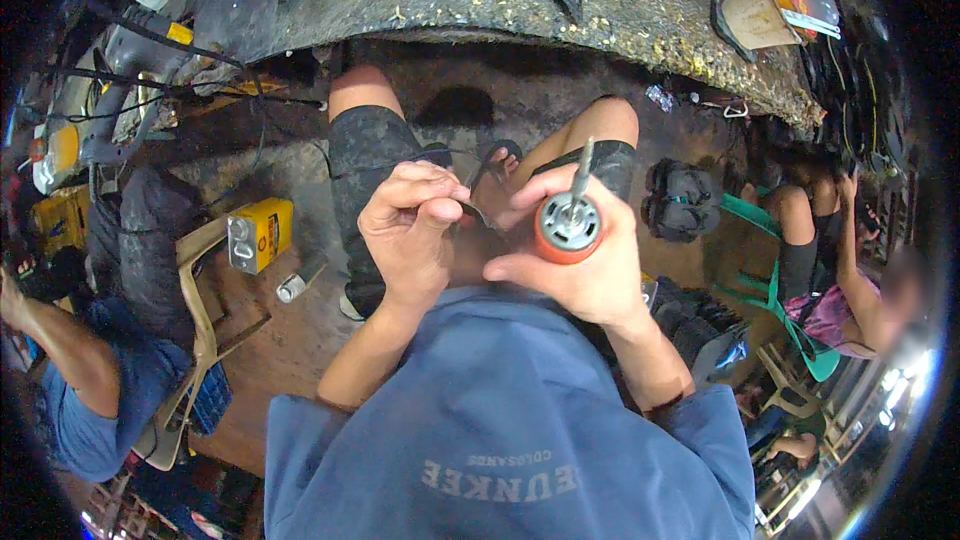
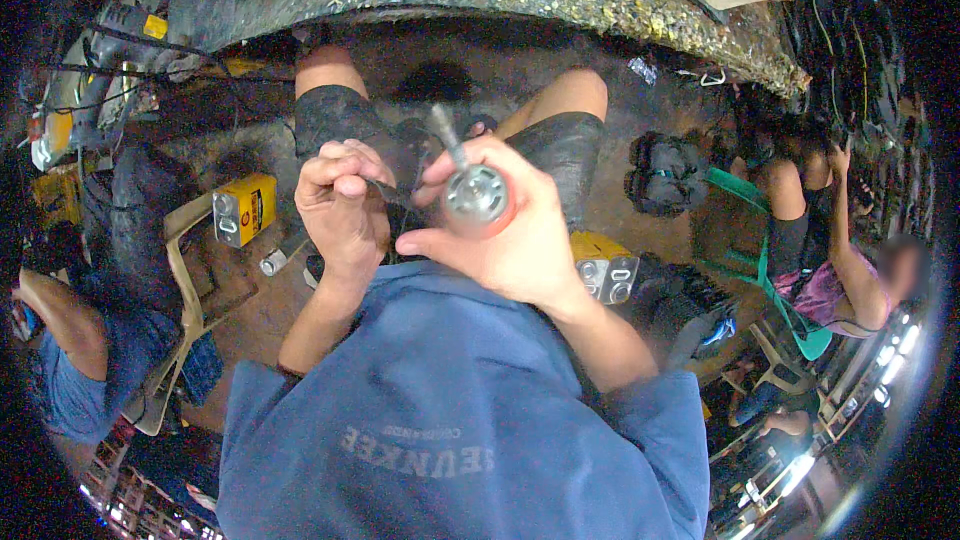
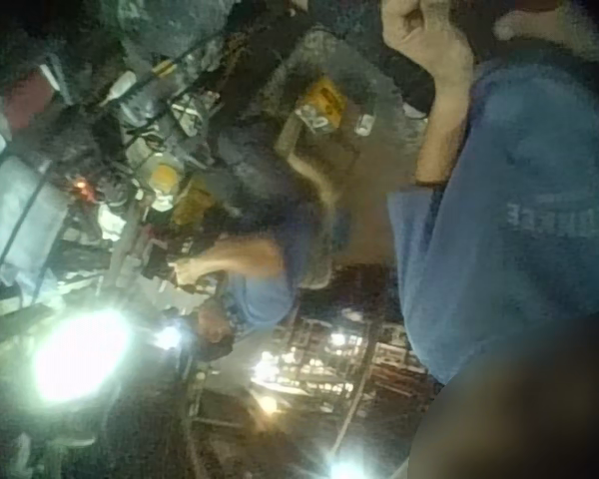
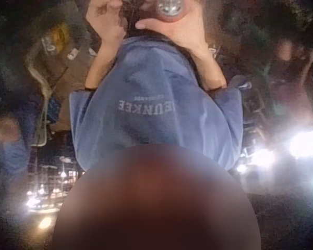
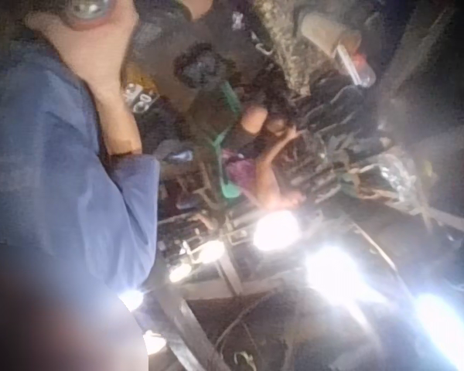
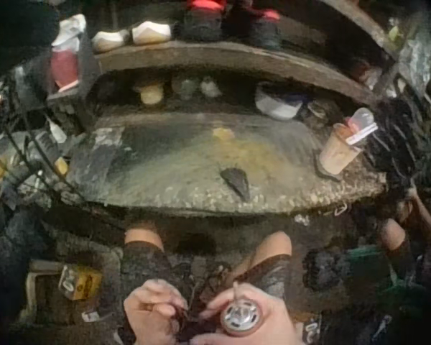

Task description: The person removes a red insole from a shoe, applies a brown substance to a black shoe part with a brush, and then uses a heated tool to work on the same part. The person handles the shoe part repeatedly while applying heat.

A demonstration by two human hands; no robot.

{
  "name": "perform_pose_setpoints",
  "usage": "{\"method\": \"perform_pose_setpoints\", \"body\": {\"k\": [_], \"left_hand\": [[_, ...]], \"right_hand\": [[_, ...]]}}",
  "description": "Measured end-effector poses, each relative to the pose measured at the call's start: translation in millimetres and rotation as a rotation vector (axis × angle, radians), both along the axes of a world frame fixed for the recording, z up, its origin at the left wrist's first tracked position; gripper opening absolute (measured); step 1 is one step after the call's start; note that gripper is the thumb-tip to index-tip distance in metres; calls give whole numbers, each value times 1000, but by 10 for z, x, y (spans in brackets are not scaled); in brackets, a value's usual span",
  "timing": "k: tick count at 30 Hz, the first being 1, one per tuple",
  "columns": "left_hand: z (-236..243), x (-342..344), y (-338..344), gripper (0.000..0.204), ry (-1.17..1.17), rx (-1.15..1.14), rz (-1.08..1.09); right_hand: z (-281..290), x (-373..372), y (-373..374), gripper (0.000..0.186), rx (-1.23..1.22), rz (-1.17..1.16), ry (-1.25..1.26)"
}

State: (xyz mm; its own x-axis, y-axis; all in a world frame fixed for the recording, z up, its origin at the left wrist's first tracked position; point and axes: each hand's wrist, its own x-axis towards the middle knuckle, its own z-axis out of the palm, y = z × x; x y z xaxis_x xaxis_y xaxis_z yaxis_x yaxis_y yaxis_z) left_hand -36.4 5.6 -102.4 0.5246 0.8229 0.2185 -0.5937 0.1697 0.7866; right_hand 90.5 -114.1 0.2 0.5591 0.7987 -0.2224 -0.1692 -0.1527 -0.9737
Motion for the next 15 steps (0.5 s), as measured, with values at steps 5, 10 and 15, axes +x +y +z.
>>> {"method": "perform_pose_setpoints", "body": {"k": [5,10,15], "left_hand": [[112,-10,97,26,79,85,-159],[341,-108,-24,31,418,103,-288],[322,-28,80,34,514,598,174]], "right_hand": [[-153,-10,21,40,-1,-187,-224],[-192,47,2,41,90,-211,-185],[-91,129,-24,41,-6,-329,-242]]}}
